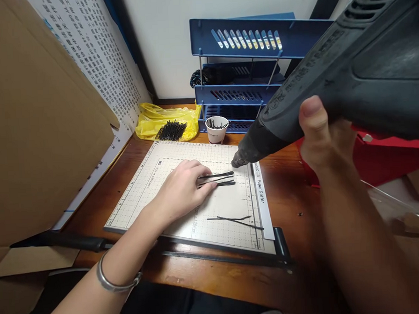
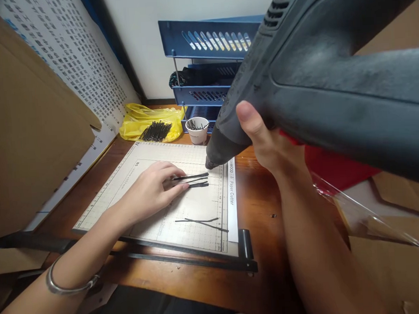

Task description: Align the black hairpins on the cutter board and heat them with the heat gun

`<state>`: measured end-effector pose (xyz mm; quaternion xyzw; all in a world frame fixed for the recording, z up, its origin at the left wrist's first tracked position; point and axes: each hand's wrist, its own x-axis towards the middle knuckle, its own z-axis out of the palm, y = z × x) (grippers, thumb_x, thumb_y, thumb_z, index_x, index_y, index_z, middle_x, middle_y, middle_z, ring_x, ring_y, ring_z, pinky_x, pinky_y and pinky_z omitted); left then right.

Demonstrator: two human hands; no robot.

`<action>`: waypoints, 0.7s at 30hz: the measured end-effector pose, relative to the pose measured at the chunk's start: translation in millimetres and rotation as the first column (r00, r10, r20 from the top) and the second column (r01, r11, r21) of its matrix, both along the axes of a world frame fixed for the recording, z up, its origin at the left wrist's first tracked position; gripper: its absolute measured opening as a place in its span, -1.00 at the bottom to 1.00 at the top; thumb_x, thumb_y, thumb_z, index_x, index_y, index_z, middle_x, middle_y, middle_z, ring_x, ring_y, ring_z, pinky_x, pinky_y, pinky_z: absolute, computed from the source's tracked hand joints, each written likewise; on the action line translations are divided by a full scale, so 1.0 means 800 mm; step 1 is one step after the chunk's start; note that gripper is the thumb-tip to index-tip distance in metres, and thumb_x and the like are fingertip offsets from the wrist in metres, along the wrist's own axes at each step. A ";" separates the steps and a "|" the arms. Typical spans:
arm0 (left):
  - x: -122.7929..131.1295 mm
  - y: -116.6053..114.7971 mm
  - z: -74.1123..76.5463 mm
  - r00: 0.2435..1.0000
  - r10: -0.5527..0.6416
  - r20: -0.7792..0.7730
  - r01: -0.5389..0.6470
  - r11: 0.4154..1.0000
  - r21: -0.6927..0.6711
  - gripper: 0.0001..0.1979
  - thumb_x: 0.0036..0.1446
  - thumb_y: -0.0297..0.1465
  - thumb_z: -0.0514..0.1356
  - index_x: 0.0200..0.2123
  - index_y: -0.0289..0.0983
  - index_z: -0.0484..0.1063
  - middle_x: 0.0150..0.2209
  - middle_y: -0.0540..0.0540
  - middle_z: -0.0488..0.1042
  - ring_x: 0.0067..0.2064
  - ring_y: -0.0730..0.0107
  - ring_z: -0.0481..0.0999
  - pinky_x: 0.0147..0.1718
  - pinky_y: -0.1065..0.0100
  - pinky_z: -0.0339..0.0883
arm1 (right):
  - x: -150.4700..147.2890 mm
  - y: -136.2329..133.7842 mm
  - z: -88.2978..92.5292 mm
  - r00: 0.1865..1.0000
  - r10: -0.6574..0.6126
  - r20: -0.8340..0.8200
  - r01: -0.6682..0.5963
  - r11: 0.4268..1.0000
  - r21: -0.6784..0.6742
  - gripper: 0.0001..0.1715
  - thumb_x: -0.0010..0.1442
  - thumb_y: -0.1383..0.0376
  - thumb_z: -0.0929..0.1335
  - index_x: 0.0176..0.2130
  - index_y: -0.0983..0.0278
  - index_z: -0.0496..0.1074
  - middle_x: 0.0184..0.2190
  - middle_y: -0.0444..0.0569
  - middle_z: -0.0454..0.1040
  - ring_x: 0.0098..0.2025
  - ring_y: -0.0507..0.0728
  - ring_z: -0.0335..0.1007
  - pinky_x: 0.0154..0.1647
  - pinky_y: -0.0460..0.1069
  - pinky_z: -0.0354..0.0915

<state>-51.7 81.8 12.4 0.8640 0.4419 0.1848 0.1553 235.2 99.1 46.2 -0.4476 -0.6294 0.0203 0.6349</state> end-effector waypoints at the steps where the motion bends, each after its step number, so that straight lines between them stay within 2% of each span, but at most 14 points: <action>1: 0.000 -0.001 0.000 1.000 -0.005 -0.002 0.005 1.000 -0.005 -0.79 0.26 -0.23 0.32 -0.16 -0.25 0.57 -0.16 -0.12 0.55 -0.06 0.09 0.47 -0.06 0.15 0.33 | -0.003 -0.001 0.001 1.000 0.014 -0.015 -0.014 1.000 0.007 -0.43 0.31 -0.06 0.35 0.18 0.13 0.43 0.21 -0.16 0.35 0.46 0.18 0.00 0.54 0.11 -0.26; 4: -0.001 -0.002 -0.001 1.000 -0.017 -0.011 0.017 1.000 -0.005 -0.78 0.23 -0.24 0.36 -0.16 -0.25 0.56 -0.14 -0.13 0.55 -0.04 0.08 0.46 -0.03 0.14 0.32 | -0.011 -0.002 0.007 0.991 0.119 -0.059 -0.112 0.988 0.107 -0.38 0.32 -0.10 0.33 0.14 0.25 0.45 0.12 -0.06 0.42 0.35 0.19 0.23 0.48 0.12 0.00; 6: 0.001 0.000 -0.003 1.000 -0.010 -0.016 0.010 1.000 0.005 -0.85 0.26 -0.30 0.34 -0.19 -0.25 0.56 -0.17 -0.12 0.56 -0.06 0.10 0.47 -0.04 0.16 0.32 | -0.015 -0.001 0.009 0.986 0.129 -0.104 -0.114 0.984 0.137 -0.36 0.32 -0.10 0.33 0.13 0.30 0.46 0.08 -0.04 0.45 0.31 0.19 0.29 0.45 0.11 0.08; 10: 0.006 0.011 -0.007 1.000 0.011 -0.017 -0.011 1.000 0.020 -0.91 0.30 -0.40 0.26 -0.26 -0.25 0.57 -0.27 -0.09 0.57 -0.16 0.16 0.49 -0.13 0.20 0.31 | -0.017 0.000 0.006 0.990 -0.001 -0.138 0.010 0.998 0.063 -0.45 0.33 -0.04 0.35 0.13 0.24 0.48 0.12 -0.09 0.45 0.37 0.16 0.20 0.48 0.10 -0.02; 14: 0.010 0.023 -0.010 0.999 0.046 -0.016 -0.046 0.998 0.035 -0.86 0.31 -0.44 0.21 -0.30 -0.27 0.56 -0.32 -0.11 0.57 -0.24 0.19 0.49 -0.22 0.21 0.29 | -0.022 0.001 0.001 0.982 -0.016 -0.189 0.027 0.998 0.055 -0.44 0.32 -0.05 0.34 0.12 0.24 0.49 0.16 -0.07 0.42 0.36 0.19 0.22 0.49 0.17 -0.02; 18: 0.011 0.029 -0.012 0.996 0.093 -0.015 -0.092 0.994 0.052 -0.85 0.30 -0.42 0.20 -0.31 -0.28 0.56 -0.32 -0.14 0.56 -0.24 0.15 0.48 -0.24 0.19 0.27 | -0.026 0.001 0.000 0.983 -0.082 -0.164 0.079 0.997 -0.021 -0.35 0.32 -0.12 0.32 0.18 0.24 0.45 0.22 -0.02 0.38 0.39 0.18 0.16 0.52 0.19 -0.12; 21: 0.010 0.027 -0.012 0.994 0.112 -0.008 -0.112 0.992 0.055 -0.84 0.29 -0.39 0.19 -0.31 -0.26 0.55 -0.31 -0.14 0.56 -0.21 0.13 0.48 -0.21 0.17 0.27 | -0.026 0.001 0.001 0.981 -0.077 -0.177 0.079 0.997 0.007 -0.34 0.30 -0.14 0.34 0.17 0.23 0.46 0.25 0.01 0.36 0.37 0.22 0.19 0.52 0.21 -0.10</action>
